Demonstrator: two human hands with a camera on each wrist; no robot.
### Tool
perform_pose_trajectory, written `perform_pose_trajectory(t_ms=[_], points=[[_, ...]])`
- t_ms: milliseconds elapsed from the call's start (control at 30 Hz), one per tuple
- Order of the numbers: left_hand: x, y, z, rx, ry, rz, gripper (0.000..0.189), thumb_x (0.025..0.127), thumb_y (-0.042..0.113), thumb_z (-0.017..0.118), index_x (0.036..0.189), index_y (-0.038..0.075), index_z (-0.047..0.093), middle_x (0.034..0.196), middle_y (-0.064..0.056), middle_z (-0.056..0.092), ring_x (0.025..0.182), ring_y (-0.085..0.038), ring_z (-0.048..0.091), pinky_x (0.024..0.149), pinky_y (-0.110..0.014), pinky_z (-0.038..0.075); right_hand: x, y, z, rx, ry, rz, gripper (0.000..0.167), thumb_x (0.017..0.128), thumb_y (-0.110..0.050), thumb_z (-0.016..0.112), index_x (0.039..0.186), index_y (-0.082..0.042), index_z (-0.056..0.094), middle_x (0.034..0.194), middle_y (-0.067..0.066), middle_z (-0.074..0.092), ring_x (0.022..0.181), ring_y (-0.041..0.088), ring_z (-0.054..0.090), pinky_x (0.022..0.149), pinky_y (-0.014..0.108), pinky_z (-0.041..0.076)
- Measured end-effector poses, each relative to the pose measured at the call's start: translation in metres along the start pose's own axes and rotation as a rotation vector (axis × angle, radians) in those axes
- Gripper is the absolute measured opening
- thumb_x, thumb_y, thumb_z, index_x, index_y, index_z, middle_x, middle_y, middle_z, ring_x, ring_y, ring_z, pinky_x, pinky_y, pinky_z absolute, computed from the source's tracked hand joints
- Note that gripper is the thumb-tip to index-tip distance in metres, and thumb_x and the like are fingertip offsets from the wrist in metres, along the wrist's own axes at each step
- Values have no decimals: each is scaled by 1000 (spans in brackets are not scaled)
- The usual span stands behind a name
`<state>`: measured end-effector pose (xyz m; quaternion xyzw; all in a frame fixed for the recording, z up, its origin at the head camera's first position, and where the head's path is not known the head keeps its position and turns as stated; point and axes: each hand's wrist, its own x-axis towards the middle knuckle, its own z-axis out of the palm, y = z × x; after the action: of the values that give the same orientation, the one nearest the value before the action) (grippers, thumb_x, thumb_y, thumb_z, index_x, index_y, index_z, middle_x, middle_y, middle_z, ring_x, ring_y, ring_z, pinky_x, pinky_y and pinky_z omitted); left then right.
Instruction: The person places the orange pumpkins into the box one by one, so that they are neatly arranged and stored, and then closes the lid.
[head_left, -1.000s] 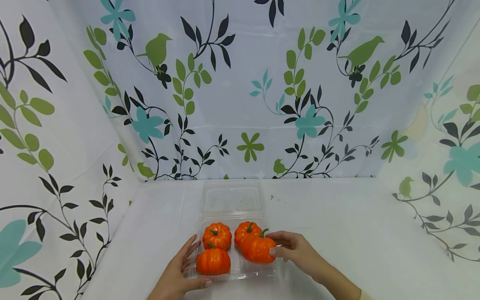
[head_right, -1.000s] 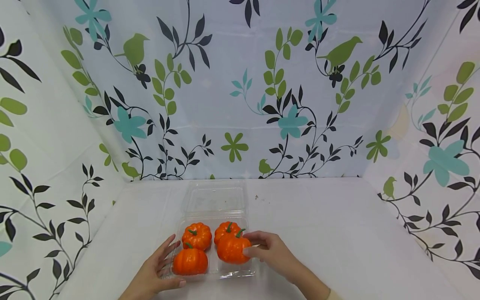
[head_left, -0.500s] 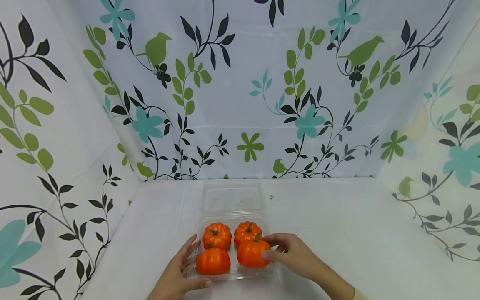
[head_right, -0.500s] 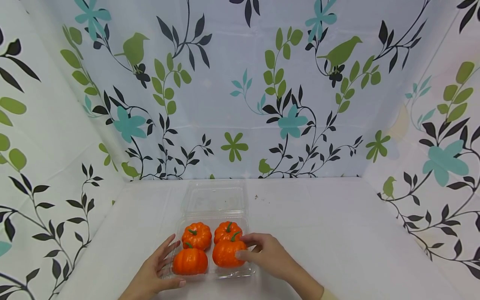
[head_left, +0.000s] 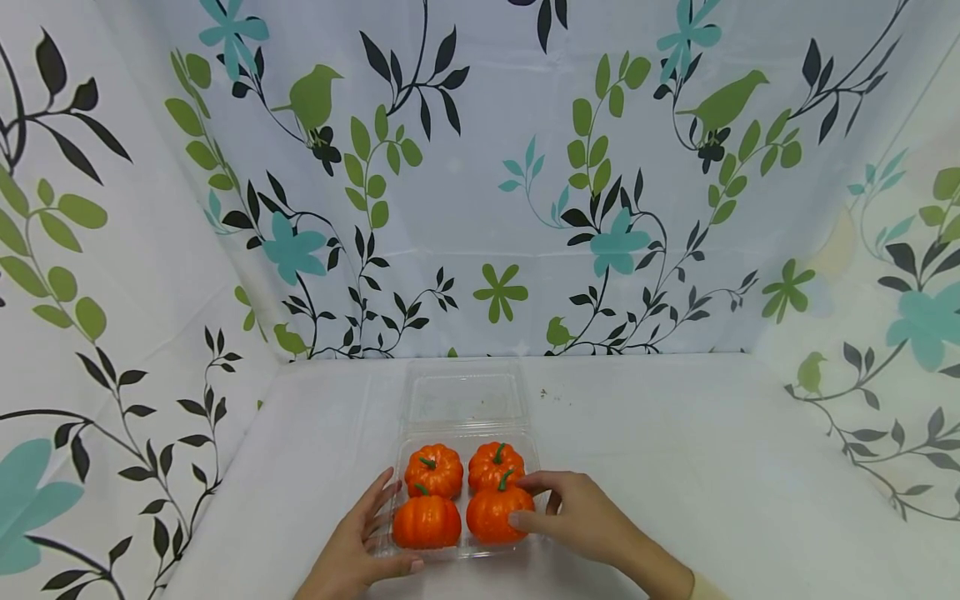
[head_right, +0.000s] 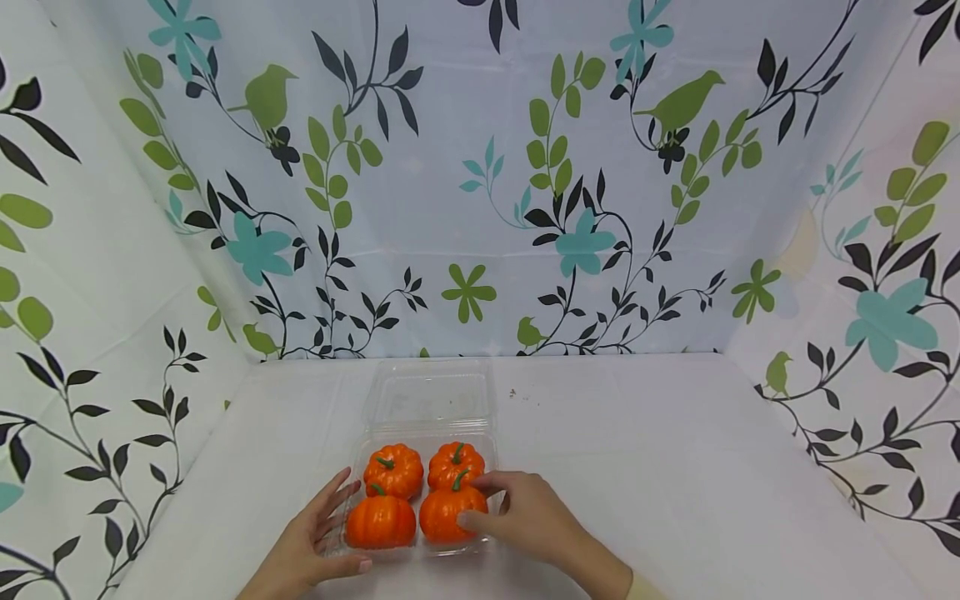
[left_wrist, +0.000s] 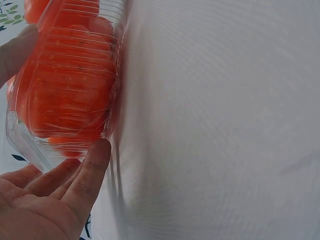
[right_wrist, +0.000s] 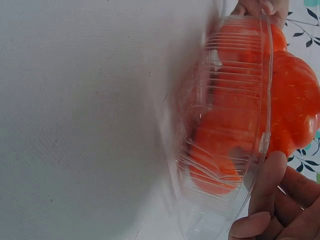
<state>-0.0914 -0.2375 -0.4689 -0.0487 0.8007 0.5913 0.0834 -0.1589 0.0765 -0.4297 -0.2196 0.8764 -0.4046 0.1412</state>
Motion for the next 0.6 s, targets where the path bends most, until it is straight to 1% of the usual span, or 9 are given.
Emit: perform_pose_trajectory(t_ms=[167,300,433,600], points=[[0,-1,-1,-8,-3,4,119,69,28,95,162,22,22,159,-21,36,138,-53,37,105,-65,40,2,-2,3,-45,-15,12,51,87,-54,73,121,-16,74,99,-10,69,62,14,51,47,25,41],[0,-2,-1,-13,-4,5,118,69,28,95,162,23,22,159,-21,36,138,-52,38,105,-65,40,2,-6,3,-76,-19,23,52,87,-55,72,120,-15,74,97,-10,69,65,15,53,49,26,44],[1,-3,-1,-15,-2,1,119,68,28,96,162,23,22,159,-21,36,138,-52,38,105,-65,40,2,-8,4,-101,-13,17,54,87,-57,71,118,-14,75,96,-10,69,66,14,53,50,27,45],[1,-3,-1,-11,4,-3,119,67,30,96,162,24,23,158,-20,37,138,-52,38,105,-65,41,0,-6,4,-109,4,-10,55,87,-60,70,118,-15,75,96,-13,69,61,12,51,47,25,42]])
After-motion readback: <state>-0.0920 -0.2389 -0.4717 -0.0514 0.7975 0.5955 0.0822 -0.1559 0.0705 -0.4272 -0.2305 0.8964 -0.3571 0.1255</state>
